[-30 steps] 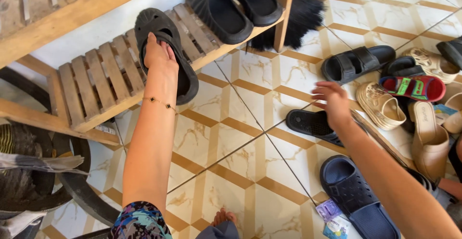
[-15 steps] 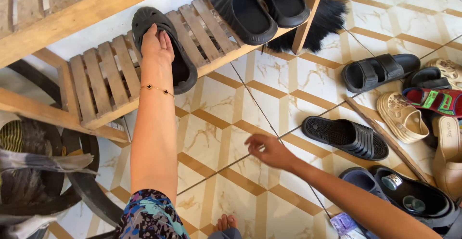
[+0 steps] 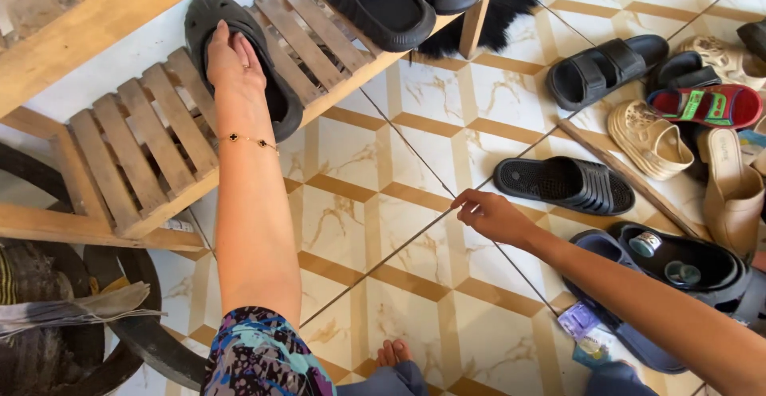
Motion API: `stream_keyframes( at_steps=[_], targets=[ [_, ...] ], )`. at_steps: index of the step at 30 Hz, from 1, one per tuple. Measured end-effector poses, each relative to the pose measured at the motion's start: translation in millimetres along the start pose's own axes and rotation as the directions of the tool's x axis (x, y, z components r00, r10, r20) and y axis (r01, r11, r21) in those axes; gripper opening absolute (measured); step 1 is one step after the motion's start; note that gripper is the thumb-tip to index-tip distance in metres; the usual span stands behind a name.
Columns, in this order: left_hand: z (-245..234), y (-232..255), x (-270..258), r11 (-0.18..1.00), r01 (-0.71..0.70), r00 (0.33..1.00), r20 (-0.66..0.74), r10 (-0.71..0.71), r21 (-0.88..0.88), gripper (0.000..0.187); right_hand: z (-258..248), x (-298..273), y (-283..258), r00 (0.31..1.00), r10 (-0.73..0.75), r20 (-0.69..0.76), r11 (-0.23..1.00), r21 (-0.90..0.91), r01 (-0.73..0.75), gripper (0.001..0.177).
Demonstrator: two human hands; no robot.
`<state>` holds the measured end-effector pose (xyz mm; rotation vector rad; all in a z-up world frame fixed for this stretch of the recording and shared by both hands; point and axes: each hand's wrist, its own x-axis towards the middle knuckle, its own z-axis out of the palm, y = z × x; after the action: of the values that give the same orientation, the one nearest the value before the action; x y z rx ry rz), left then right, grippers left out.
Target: Organizing a pile of shoes and placing them on a wooden shoe rack.
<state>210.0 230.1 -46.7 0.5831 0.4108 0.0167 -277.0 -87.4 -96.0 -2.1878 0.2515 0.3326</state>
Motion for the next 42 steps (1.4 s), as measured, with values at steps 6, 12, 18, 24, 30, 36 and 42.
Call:
stream_keyframes(
  at_steps=[6, 12, 18, 24, 30, 36, 42],
  targets=[
    [5, -6, 7, 0.997, 0.07, 0.993, 0.093, -0.066, -0.044, 0.021, 3, 7, -18, 0.999, -0.04, -0.001, 0.999, -0.005, 0.04, 0.026],
    [-16, -11, 70, 0.993, -0.028, 0.982, 0.186, 0.007, 0.113, 0.023, 14, 28, -5, 0.99, -0.138, 0.022, 0.99, 0.014, 0.138, 0.029],
    [38, -30, -98, 0.958, -0.178, 0.975, -0.091, 0.203, 0.225, 0.051, -14, 33, -4, 0.984, -0.174, -0.043, 0.984, 0.025, 0.175, 0.029],
    [72, -136, -197, 0.797, -0.5, 0.86, 0.303, 0.41, 0.339, 0.029, -61, 25, 20, 0.951, -0.062, -0.303, 0.969, 0.211, 0.131, 0.024],
    [59, -259, -313, 0.694, -0.489, 0.757, 0.653, 0.036, 0.528, 0.029, -117, 24, 72, 0.88, -0.002, -0.475, 0.957, 0.255, 0.14, 0.031],
    [12, -329, -371, 0.481, -0.61, 0.56, 0.772, -0.3, 0.63, 0.037, -164, 26, 160, 0.746, 0.056, -0.664, 0.99, 0.134, 0.045, 0.013],
    [6, -347, -412, 0.341, -0.779, 0.401, 0.837, -0.373, 0.526, 0.035, -215, -4, 230, 0.628, 0.1, -0.772, 0.994, 0.106, -0.028, 0.011]
  ],
)
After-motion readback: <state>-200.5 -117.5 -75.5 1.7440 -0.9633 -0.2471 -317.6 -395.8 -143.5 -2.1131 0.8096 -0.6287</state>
